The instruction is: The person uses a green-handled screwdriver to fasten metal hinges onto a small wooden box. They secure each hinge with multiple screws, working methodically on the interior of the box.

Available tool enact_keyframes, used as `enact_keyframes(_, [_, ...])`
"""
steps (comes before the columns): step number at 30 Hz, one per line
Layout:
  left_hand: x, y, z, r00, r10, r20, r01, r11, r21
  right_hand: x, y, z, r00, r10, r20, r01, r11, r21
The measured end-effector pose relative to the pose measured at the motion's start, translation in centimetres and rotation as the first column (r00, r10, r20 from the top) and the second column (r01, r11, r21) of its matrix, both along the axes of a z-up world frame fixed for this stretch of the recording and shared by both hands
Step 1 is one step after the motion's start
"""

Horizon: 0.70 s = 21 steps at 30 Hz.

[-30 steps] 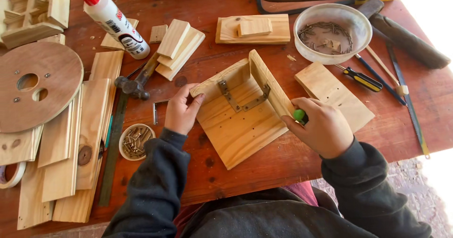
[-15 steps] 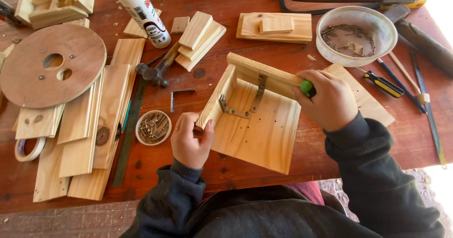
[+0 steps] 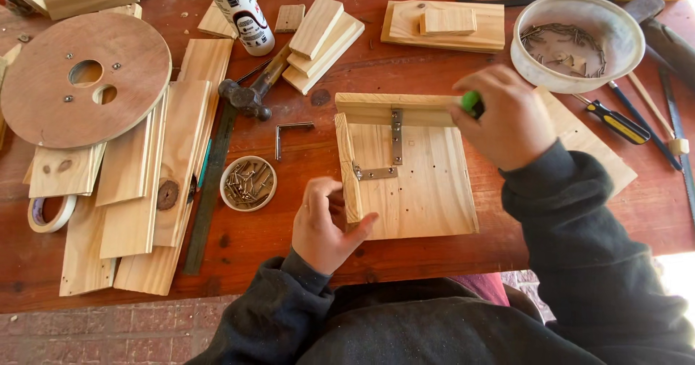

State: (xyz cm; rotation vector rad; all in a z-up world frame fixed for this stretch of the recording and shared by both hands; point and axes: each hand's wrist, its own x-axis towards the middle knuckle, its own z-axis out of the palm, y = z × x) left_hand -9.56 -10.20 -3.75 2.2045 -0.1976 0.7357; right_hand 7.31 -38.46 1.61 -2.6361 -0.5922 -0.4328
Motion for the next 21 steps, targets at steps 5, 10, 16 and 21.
enact_keyframes(5, [1.9, 1.8, 3.6, 0.99, -0.14, -0.021, 0.14, 0.99, -0.01, -4.0, 2.8, 8.9, 0.965, 0.206, 0.16, -0.24, 0.943, 0.23])
enact_keyframes(10, [6.2, 2.7, 5.3, 0.965, -0.221, -0.14, 0.207, 0.972, -0.109, -5.5, 8.1, 11.9, 0.9, 0.401, 0.174, -0.341, 0.395, 0.853])
enact_keyframes(16, [6.6, 1.6, 1.9, 0.919, -0.36, -0.161, 0.321, 0.92, -0.225, -4.6, 11.3, 10.3, 0.894, 0.419, 0.162, -0.264, 0.199, 0.944])
enact_keyframes(21, [6.7, 1.5, 1.6, 0.888, -0.432, -0.155, 0.38, 0.881, -0.281, -4.4, 12.0, 9.3, 0.904, 0.393, 0.169, -0.287, 0.266, 0.92])
